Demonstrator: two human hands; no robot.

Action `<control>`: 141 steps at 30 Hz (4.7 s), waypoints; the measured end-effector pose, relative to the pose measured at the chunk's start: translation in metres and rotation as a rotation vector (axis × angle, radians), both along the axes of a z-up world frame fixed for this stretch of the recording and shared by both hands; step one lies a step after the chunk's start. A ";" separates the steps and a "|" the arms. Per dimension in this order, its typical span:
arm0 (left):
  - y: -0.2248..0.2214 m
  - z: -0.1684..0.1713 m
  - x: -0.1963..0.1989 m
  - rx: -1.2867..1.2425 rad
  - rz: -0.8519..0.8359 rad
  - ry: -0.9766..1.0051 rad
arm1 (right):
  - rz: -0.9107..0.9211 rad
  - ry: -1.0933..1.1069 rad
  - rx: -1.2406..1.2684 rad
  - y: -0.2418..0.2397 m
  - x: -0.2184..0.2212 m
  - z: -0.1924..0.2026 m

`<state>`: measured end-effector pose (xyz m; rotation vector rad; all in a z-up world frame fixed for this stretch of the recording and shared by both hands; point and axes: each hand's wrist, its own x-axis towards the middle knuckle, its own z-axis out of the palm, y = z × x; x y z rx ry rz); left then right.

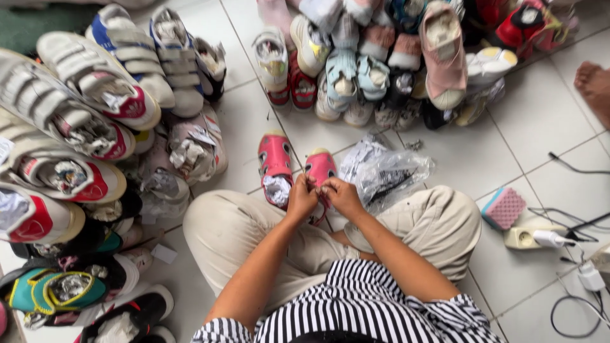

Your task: The person is sitting on the floor, surrounded by many shoes, and is busy pairing them up by taking them out of plastic bags and matching them.

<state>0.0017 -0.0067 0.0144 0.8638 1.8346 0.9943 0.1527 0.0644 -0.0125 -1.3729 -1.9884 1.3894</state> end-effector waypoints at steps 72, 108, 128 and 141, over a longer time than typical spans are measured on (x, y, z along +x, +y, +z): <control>0.002 -0.061 -0.041 -0.154 0.661 0.055 | -0.033 -0.272 -0.271 -0.041 0.006 -0.016; -0.283 0.153 -0.049 0.871 1.293 0.390 | 0.842 0.498 0.169 -0.147 -0.173 0.112; -0.429 0.096 -0.092 0.055 1.900 -0.066 | 1.376 0.028 0.232 -0.340 -0.297 0.090; -0.452 0.088 -0.104 0.140 1.718 -0.103 | 1.282 0.012 -0.115 -0.347 -0.322 0.096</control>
